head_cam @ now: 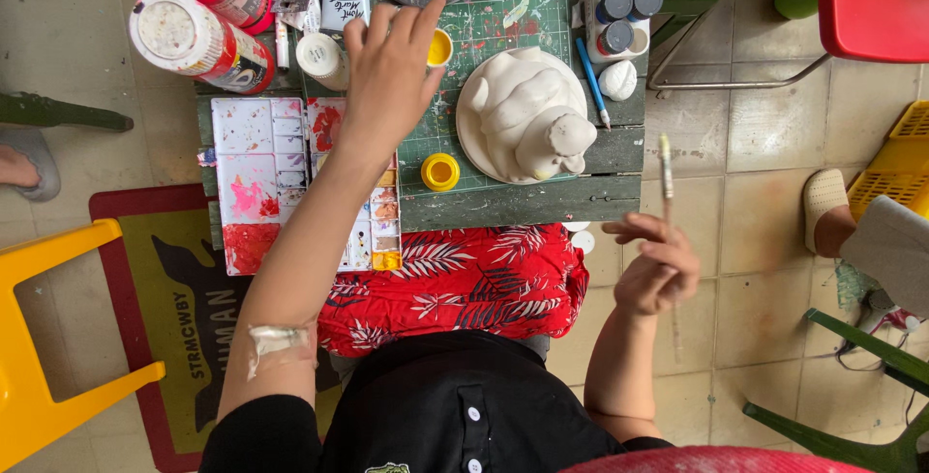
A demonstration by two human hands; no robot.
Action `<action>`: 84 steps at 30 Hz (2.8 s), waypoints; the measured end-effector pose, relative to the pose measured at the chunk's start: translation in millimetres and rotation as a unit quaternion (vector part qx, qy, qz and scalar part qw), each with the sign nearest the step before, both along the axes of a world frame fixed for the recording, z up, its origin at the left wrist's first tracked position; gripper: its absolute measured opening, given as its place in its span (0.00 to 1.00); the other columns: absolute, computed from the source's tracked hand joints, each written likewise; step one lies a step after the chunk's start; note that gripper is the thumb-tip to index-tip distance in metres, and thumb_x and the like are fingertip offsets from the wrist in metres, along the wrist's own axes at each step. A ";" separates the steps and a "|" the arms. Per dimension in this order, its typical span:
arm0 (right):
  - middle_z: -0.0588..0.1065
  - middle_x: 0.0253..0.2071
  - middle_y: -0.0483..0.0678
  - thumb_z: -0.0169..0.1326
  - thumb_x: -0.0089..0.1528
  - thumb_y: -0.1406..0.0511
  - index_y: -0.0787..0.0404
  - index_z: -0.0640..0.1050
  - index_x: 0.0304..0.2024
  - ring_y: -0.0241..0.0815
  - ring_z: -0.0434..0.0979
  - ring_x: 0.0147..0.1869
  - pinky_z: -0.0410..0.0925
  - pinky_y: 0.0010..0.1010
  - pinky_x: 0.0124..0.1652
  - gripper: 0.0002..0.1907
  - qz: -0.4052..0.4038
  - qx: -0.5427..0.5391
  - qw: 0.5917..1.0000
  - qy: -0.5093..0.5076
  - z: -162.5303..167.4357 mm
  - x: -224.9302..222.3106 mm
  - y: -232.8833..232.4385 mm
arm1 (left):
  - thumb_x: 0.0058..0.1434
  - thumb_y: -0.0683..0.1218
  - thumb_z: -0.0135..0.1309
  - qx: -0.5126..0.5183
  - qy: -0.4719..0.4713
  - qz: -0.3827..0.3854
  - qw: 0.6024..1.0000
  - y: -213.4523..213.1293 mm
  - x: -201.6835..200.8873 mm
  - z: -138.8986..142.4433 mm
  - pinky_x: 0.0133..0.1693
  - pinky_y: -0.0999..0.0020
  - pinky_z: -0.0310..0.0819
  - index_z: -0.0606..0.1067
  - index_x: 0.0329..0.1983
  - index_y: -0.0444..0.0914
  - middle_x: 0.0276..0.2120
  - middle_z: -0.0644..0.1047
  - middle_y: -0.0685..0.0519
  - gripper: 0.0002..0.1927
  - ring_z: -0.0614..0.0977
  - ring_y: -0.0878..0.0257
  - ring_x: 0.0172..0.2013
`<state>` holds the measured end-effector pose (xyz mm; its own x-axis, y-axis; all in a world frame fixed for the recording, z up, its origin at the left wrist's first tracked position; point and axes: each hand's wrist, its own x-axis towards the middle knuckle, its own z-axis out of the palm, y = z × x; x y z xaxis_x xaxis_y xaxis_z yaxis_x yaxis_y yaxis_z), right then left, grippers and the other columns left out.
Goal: The person sits at a work table and paints a white ceramic animal figurine with yellow paint. They open a small paint bottle, pour paint onto a palette, mix it with a brush, steady the figurine with one hand, and brush yellow paint onto the figurine's body and head.
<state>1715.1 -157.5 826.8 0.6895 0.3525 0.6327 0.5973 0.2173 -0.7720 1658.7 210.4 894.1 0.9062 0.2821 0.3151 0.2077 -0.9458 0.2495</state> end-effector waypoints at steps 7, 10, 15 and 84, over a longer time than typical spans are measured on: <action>0.80 0.46 0.58 0.46 0.71 0.56 0.56 0.66 0.38 0.60 0.84 0.50 0.76 0.42 0.44 0.12 0.113 -0.170 0.955 -0.217 73.5 -1.4 80.0 | 0.57 0.36 0.67 -0.456 -0.169 -0.099 0.868 -72.3 -83.1 26.3 0.55 0.66 0.81 0.60 0.71 0.36 0.54 0.78 0.48 0.41 0.84 0.60 0.51; 0.77 0.52 0.62 0.57 0.65 0.55 0.60 0.62 0.38 0.61 0.80 0.56 0.75 0.42 0.48 0.20 0.185 -0.166 0.950 -0.190 81.8 1.1 109.2 | 0.58 0.37 0.68 -0.512 -0.171 -0.110 0.835 -93.2 -91.1 15.3 0.56 0.67 0.81 0.60 0.69 0.35 0.54 0.78 0.47 0.40 0.84 0.61 0.54; 0.75 0.59 0.64 0.66 0.62 0.68 0.60 0.59 0.38 0.56 0.82 0.55 0.77 0.36 0.48 0.25 0.231 -0.206 0.949 -0.060 70.0 1.7 114.7 | 0.53 0.42 0.71 -0.396 -0.174 -0.096 0.897 -98.6 -88.2 -12.6 0.61 0.58 0.73 0.62 0.67 0.37 0.55 0.78 0.51 0.42 0.82 0.53 0.56; 0.70 0.30 0.48 0.67 0.62 0.60 0.63 0.67 0.47 0.46 0.75 0.31 0.68 0.37 0.32 0.24 0.099 -0.396 0.910 -0.070 14.7 30.0 87.3 | 0.53 0.39 0.69 -0.033 -0.133 -0.012 0.990 -125.6 -43.2 -71.5 0.47 0.62 0.73 0.79 0.54 0.44 0.51 0.74 0.58 0.24 0.80 0.61 0.44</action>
